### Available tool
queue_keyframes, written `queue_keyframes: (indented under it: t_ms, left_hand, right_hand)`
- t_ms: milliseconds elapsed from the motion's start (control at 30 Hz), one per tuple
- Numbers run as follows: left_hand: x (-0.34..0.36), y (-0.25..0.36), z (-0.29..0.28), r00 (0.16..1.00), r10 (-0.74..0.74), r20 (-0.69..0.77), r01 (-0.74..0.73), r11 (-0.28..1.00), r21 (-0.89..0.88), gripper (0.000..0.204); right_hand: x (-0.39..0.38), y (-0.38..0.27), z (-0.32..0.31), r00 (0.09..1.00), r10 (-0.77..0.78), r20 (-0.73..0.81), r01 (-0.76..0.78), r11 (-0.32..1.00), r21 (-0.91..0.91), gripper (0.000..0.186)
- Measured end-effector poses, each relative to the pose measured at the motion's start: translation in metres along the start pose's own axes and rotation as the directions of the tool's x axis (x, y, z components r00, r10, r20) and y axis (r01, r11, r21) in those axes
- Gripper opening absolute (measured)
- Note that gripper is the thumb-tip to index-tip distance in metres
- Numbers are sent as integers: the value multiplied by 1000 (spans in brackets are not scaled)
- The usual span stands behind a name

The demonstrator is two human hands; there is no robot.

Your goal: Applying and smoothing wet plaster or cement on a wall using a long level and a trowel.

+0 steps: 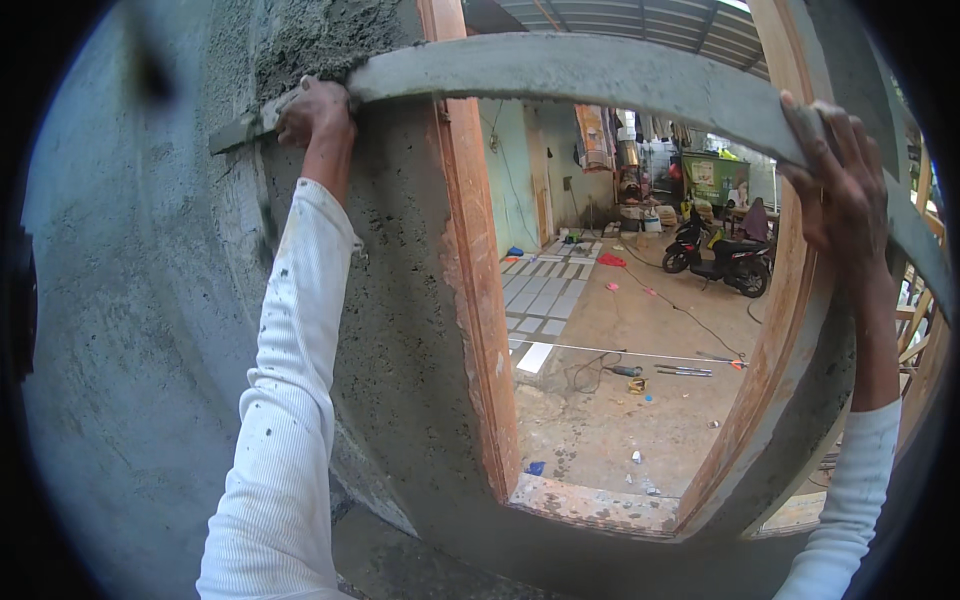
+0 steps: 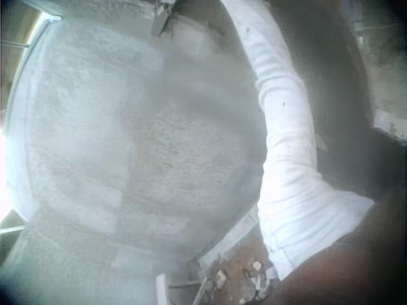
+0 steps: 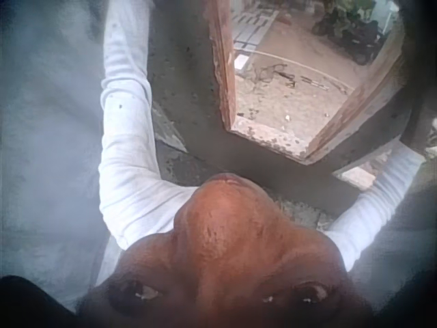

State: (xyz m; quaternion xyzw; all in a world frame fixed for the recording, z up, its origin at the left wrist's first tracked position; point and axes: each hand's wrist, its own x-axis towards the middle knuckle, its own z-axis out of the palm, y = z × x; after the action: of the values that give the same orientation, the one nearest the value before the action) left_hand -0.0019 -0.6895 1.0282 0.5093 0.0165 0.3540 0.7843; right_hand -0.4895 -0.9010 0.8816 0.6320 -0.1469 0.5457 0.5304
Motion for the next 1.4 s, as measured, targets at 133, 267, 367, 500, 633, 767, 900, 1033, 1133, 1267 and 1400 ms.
queue_keyframes:
  t_ms: [133, 267, 367, 500, 633, 767, 900, 1033, 1133, 1267, 1400]
  left_hand:
    - [-1, 49, 18, 996, -87, -23, 86, 996, -36, 97]
    - [68, 101, 59, 979, -162, -123, 149, 983, -105, 96]
    - [57, 89, 56, 995, -87, -58, 84, 995, -50, 83]
    - [49, 55, 50, 996, -86, -34, 87, 996, 9, 86]
    - [24, 8, -1, 941, 119, 315, -104, 993, -65, 91]
    - [-24, 46, -2, 949, 188, 255, -141, 971, -194, 79]
    - [97, 141, 57, 722, 424, 547, -370, 904, -213, 93]
    - [88, 148, 66, 804, 466, 371, -408, 884, -227, 88]
    - [94, 134, 57, 745, 451, 492, -425, 889, -172, 87]
    - [74, 67, 42, 725, 588, 358, -577, 803, -150, 67]
    - [46, 86, 50, 720, 581, 378, -559, 809, -179, 74]
  right_hand:
    - [27, 19, -4, 998, -12, -54, 11, 1000, -14, 67]
    - [90, 37, 16, 980, -49, -192, 33, 996, -85, 57]
    - [94, 29, 18, 993, -26, -118, 21, 999, -38, 57]
    - [55, 23, 4, 996, 15, -86, -18, 999, -28, 64]
    - [11, 13, -13, 996, 22, -83, -23, 1000, -17, 71]
    - [24, 44, -4, 995, -18, -98, 18, 1000, 3, 69]
    - [116, 50, -4, 976, 172, -136, -177, 984, -26, 62]
    - [133, 43, -7, 973, 193, -125, -187, 981, 52, 54]
    - [88, 66, 11, 982, -3, -189, 0, 1000, -15, 57]
    - [27, 54, 6, 994, 78, -82, -72, 995, 75, 55]
    - [50, 51, 6, 997, 58, -40, -56, 997, 45, 54]
